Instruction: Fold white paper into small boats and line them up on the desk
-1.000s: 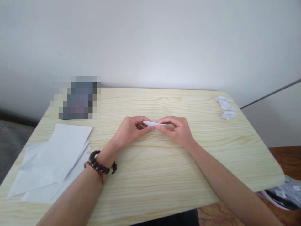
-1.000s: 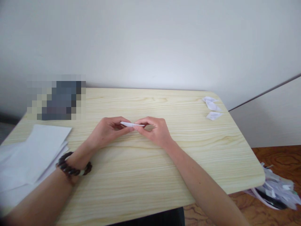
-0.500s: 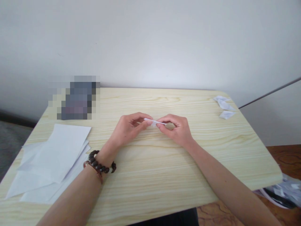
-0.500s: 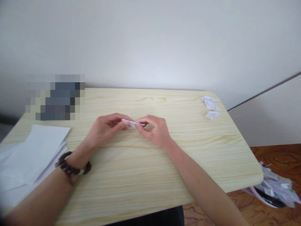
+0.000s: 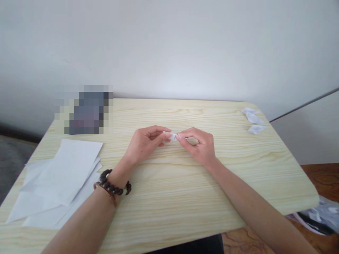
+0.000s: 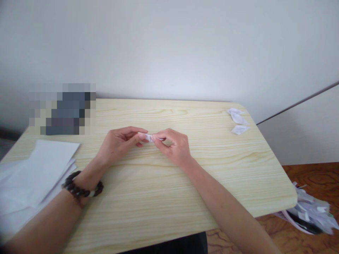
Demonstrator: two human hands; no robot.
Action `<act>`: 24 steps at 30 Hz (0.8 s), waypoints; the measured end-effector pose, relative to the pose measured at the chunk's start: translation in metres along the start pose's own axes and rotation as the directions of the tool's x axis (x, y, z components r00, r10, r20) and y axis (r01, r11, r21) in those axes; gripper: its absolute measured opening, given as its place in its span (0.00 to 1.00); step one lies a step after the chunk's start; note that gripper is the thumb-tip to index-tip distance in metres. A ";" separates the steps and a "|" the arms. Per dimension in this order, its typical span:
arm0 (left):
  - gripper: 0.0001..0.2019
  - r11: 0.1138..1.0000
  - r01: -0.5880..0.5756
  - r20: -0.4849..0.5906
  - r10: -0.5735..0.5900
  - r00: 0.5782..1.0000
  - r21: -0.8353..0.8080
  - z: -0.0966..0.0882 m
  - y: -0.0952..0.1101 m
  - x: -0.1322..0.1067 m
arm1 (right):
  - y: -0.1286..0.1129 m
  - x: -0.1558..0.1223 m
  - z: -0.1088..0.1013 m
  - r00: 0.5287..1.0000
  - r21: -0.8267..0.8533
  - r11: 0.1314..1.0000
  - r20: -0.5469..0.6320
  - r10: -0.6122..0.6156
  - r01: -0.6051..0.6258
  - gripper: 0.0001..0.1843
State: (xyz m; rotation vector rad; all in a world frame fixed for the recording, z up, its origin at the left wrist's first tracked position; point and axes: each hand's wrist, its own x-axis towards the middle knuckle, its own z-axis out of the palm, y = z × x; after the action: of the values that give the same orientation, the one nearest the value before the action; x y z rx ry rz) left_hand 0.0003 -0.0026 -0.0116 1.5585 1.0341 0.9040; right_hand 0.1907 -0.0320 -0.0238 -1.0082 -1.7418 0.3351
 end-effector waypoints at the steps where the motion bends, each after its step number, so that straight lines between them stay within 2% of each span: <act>1: 0.17 1.000 0.020 0.007 -0.020 1.000 -0.008 0.001 0.000 0.000 | 0.001 0.000 0.001 0.999 -0.011 1.000 -0.032 -0.024 0.024 0.04; 4: 0.17 0.999 0.047 0.046 -0.048 0.998 0.024 0.001 0.002 0.000 | 0.003 0.000 0.002 0.992 -0.057 0.994 -0.073 -0.101 0.097 0.05; 9: 0.17 0.998 0.057 0.069 -0.060 0.996 0.038 -0.001 0.009 0.000 | 0.000 0.001 0.002 0.987 -0.043 0.987 0.029 -0.156 0.158 0.05; 16: 0.16 0.999 0.046 0.054 -0.045 0.997 -0.013 -0.001 0.007 0.001 | -0.007 0.003 0.001 0.990 0.009 1.000 0.137 0.018 -0.019 0.05; 24: 0.19 0.999 0.033 0.065 -0.033 0.997 -0.001 -0.001 0.001 0.000 | -0.003 0.002 0.000 0.970 0.067 0.985 0.195 0.144 -0.159 0.07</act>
State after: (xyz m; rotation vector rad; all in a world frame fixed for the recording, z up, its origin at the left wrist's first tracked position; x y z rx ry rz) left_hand -0.0008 -0.0017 -0.0105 1.5548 1.0092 0.8265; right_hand 0.1889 -0.0320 -0.0203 -1.0807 -1.8079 0.6136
